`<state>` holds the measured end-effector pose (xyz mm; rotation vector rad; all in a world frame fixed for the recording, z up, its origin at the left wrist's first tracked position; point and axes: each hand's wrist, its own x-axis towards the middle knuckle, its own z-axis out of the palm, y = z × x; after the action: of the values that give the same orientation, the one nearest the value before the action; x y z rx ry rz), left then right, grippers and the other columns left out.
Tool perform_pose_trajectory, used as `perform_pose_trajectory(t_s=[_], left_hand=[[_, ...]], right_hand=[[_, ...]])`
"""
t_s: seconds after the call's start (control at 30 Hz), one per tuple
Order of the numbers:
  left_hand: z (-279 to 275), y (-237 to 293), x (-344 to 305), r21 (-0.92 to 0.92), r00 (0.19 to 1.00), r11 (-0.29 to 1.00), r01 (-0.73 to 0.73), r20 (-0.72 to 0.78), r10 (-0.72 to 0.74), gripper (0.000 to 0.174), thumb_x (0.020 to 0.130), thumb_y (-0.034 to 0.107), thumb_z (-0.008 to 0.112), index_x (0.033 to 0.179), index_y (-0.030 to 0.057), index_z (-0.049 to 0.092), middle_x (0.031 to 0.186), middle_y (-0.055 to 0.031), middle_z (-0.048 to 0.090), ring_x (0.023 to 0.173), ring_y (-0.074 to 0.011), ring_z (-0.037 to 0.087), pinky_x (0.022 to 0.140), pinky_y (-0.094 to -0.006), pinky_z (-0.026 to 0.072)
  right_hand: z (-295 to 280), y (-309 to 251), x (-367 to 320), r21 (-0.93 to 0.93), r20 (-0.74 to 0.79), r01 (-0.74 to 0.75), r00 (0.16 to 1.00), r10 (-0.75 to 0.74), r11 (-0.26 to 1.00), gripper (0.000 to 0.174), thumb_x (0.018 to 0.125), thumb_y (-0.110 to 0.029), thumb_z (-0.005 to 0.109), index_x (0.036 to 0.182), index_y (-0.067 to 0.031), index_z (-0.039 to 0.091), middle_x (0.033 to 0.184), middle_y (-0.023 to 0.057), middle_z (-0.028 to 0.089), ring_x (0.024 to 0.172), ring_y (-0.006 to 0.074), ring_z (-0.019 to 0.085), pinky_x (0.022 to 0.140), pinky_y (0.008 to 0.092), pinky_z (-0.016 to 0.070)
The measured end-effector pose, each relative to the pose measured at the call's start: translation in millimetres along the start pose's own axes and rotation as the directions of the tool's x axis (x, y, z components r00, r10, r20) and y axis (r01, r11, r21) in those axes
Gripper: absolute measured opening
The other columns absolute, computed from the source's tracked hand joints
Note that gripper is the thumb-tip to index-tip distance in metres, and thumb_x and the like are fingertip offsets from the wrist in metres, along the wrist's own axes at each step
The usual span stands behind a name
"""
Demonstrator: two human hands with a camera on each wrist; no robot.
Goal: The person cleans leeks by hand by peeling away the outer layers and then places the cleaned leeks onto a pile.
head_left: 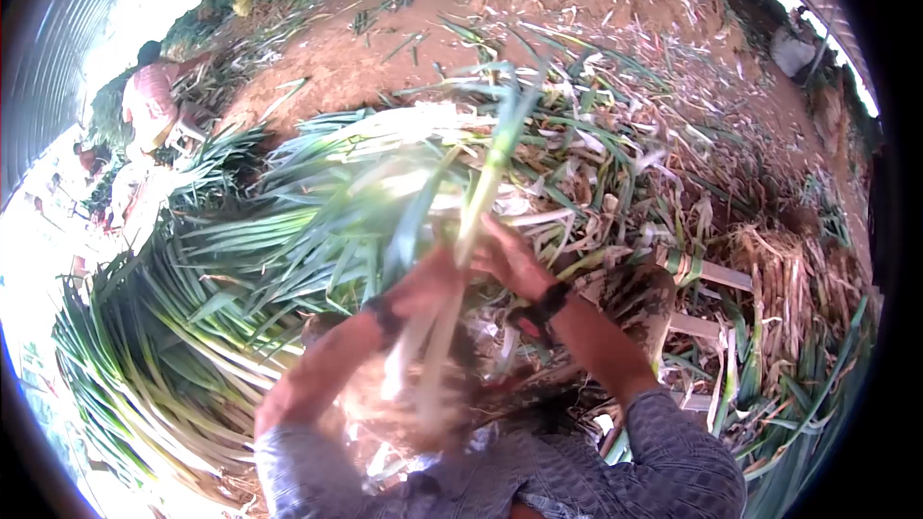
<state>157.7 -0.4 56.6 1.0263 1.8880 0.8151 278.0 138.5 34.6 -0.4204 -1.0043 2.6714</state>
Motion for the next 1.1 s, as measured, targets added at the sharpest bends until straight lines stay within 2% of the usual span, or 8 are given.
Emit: perform_pose_trajectory(t_s=[0.13, 0.33, 0.4, 0.5, 0.67, 0.83, 1.0, 1.1], left_hand=[[-12, 1, -88, 0.611, 0.997, 0.788, 0.081, -0.051, -0.062, 0.05, 0.086, 0.017, 0.067, 0.126, 0.0, 0.042, 0.087, -0.0205, 0.067, 0.065, -0.0331, 0.069, 0.053, -0.0436, 0.0559], [22, 29, -185, 0.039, 0.931, 0.982, 0.185, 0.311, -0.188, 0.06, 0.092, 0.022, 0.069, 0.138, 0.0023, 0.036, 0.109, -0.0181, 0.063, 0.088, -0.0245, 0.069, 0.074, -0.0369, 0.0602], [37, 30, -204, -0.026, 0.944, 0.977, 0.211, 0.266, -0.197, 0.078, 0.087, 0.031, 0.076, 0.146, 0.0037, 0.033, 0.121, -0.0181, 0.059, 0.101, -0.0259, 0.065, 0.087, -0.0385, 0.0573], [84, -66, -229, -0.115, 0.94, 0.959, 0.259, 0.258, -0.223, 0.084, 0.085, 0.034, 0.078, 0.147, 0.0031, 0.032, 0.122, -0.0162, 0.059, 0.108, -0.0245, 0.061, 0.088, -0.0386, 0.0549], [70, -40, -231, -0.307, 0.909, 0.934, 0.184, 0.416, -0.043, 0.087, 0.084, 0.031, 0.08, 0.15, 0.0045, 0.03, 0.129, -0.0133, 0.058, 0.118, -0.0227, 0.055, 0.097, -0.0403, 0.0489], [64, -17, -234, -0.174, 0.981, 0.968, -0.18, 0.038, 0.19, 0.08, 0.086, 0.025, 0.075, 0.15, 0.0051, 0.031, 0.131, -0.0179, 0.056, 0.119, -0.0291, 0.056, 0.101, -0.0442, 0.0483], [54, 6, -238, -0.105, 0.909, 0.943, -0.317, -0.318, 0.271, 0.072, 0.086, 0.013, 0.069, 0.145, 0.0024, 0.03, 0.119, -0.0231, 0.059, 0.074, -0.0313, 0.067, 0.065, -0.0413, 0.0621], [3, 2, -249, -0.11, 0.6, 0.719, -0.686, -0.645, 0.473, 0.06, 0.079, 0.003, 0.064, 0.137, 0.0026, 0.046, 0.126, -0.023, 0.055, 0.101, -0.03, 0.062, 0.078, -0.0438, 0.0598]], right_hand=[[-3, 71, 1, -0.291, 0.243, 0.3, 0.942, -0.233, 0.908, 0.049, 0.094, -0.04, 0.064, 0.122, -0.0009, 0.056, 0.105, 0.012, 0.066, 0.099, 0.0192, 0.066, 0.086, 0.0346, 0.0581], [40, 103, -103, -0.657, 0.324, 0.373, 0.924, -0.202, 0.655, 0.032, 0.101, -0.025, 0.056, 0.114, 0.0044, 0.056, 0.099, 0.0154, 0.069, 0.092, 0.0209, 0.07, 0.084, 0.0376, 0.0583], [17, 136, -119, -0.582, 0.375, 0.407, 0.903, -0.212, 0.704, 0.031, 0.097, -0.019, 0.061, 0.115, 0.0044, 0.053, 0.101, 0.0164, 0.067, 0.095, 0.0254, 0.069, 0.089, 0.0421, 0.0565], [25, 128, -111, 0.394, -0.084, -0.476, 0.833, 0.546, 0.787, 0.038, 0.089, -0.017, 0.068, 0.116, 0.0025, 0.051, 0.101, 0.0158, 0.066, 0.096, 0.0287, 0.067, 0.091, 0.0458, 0.055], [57, 60, -122, 0.225, -0.028, -0.201, 0.977, 0.213, 0.953, 0.041, 0.083, -0.023, 0.069, 0.113, 0.0012, 0.055, 0.1, 0.0142, 0.062, 0.099, 0.03, 0.062, 0.093, 0.044, 0.0497], [88, 9, -128, 0.079, 0.121, 0.116, 0.985, -0.125, 0.99, 0.055, 0.083, -0.032, 0.069, 0.123, -0.0011, 0.047, 0.102, 0.0118, 0.056, 0.098, 0.0272, 0.059, 0.091, 0.0448, 0.0473], [189, -47, -120, -0.054, 0.435, 0.374, 0.843, -0.316, 0.926, 0.069, 0.084, -0.039, 0.07, 0.136, -0.0092, 0.035, 0.112, 0.0064, 0.046, 0.095, 0.0188, 0.049, 0.087, 0.0404, 0.0439], [274, -54, -92, -0.322, 0.735, 0.535, 0.661, -0.15, 0.781, 0.089, 0.078, -0.044, 0.079, 0.142, -0.0037, 0.033, 0.123, 0.0115, 0.049, 0.109, 0.023, 0.052, 0.095, 0.039, 0.0448]])
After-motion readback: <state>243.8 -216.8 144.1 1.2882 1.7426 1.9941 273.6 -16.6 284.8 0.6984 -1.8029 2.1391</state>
